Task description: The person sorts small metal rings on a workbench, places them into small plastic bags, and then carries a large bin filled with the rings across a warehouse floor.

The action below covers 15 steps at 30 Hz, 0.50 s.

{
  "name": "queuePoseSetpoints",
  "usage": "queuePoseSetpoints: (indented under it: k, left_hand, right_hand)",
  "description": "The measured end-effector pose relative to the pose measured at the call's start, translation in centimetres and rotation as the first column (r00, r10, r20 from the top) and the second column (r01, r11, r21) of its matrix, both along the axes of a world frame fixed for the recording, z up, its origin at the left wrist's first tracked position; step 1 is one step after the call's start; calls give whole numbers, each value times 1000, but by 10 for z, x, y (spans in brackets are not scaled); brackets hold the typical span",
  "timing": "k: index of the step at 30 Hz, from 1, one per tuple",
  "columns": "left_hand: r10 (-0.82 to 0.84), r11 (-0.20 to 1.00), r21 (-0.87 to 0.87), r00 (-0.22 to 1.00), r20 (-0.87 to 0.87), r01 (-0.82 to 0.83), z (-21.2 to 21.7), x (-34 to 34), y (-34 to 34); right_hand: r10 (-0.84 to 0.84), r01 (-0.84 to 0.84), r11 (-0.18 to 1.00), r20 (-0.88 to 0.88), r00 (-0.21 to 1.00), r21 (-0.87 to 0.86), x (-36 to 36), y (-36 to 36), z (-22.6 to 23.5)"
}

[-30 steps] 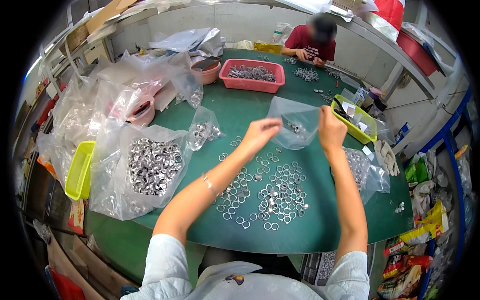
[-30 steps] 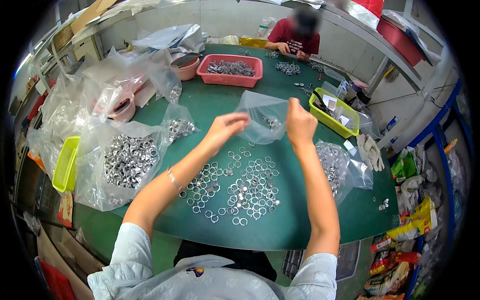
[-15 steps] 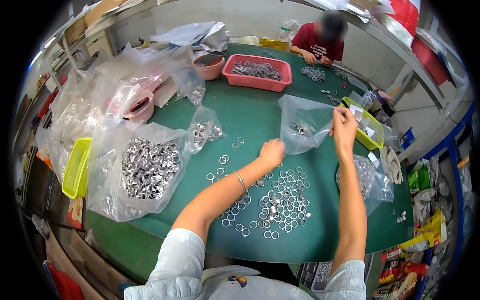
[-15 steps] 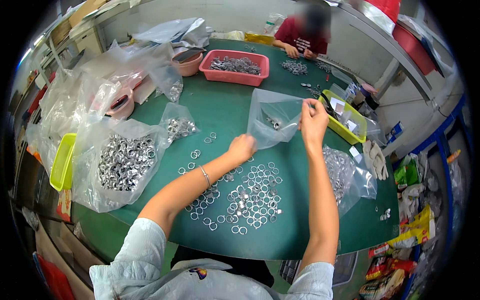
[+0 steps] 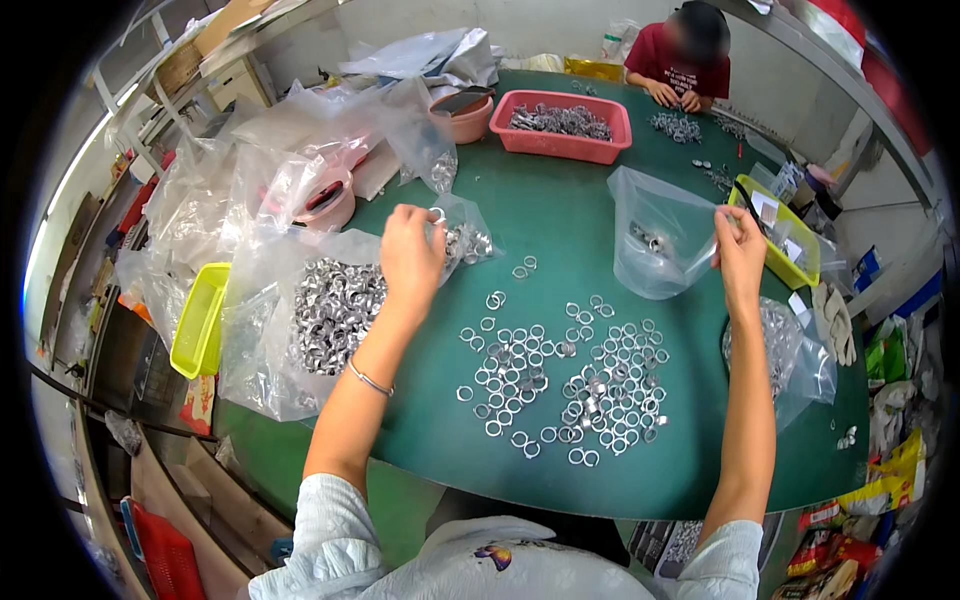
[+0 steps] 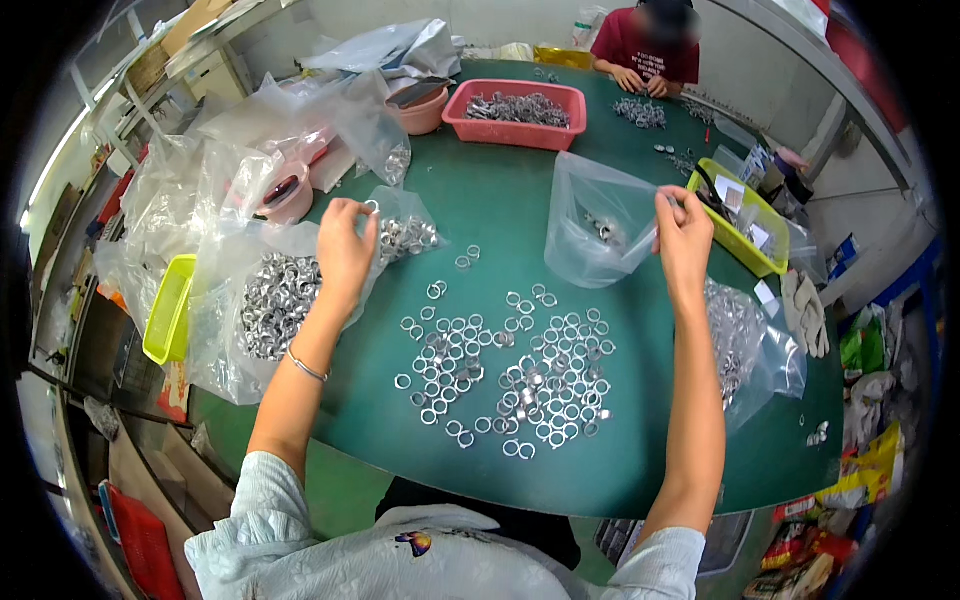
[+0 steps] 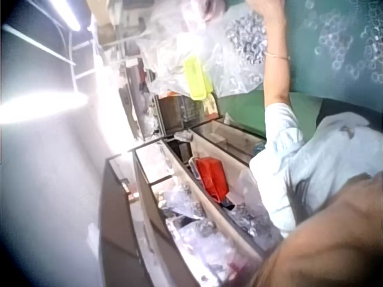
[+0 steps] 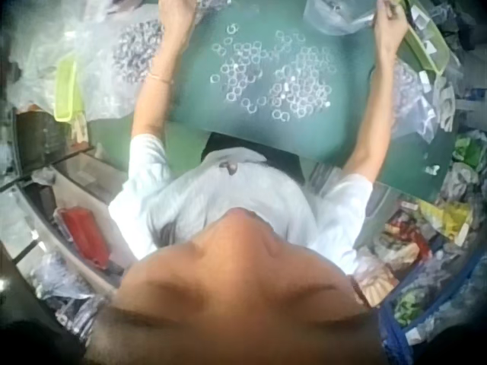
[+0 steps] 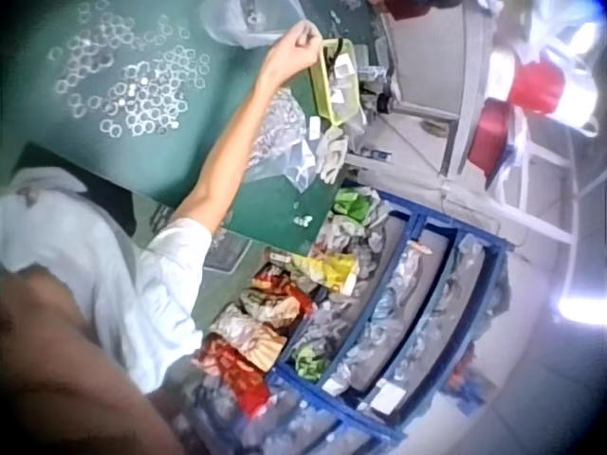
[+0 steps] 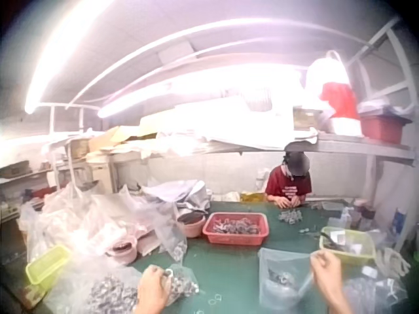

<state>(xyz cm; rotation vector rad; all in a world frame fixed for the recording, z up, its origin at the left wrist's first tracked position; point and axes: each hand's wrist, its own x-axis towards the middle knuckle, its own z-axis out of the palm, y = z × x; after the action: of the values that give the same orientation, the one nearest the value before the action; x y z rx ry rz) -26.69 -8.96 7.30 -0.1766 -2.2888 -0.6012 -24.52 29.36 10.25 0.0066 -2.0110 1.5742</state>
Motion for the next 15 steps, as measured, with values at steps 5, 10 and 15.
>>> queuePoseSetpoints:
  k: [5,10,15]
  left_hand:
    - [11,981,-195,990,142,17,-13,-10,-9]
    - [-174,984,-27,984,38,175,-8,35,12]
    - [-549,836,169,806,223,523,-19,143,44]
  right_hand:
    - [58,-57,998,48,997,-10,6,-8,-2]
    - [53,-51,996,21,998,-76,38,-17,-16]
    - [33,-114,930,231,972,349,91,-12,-76]
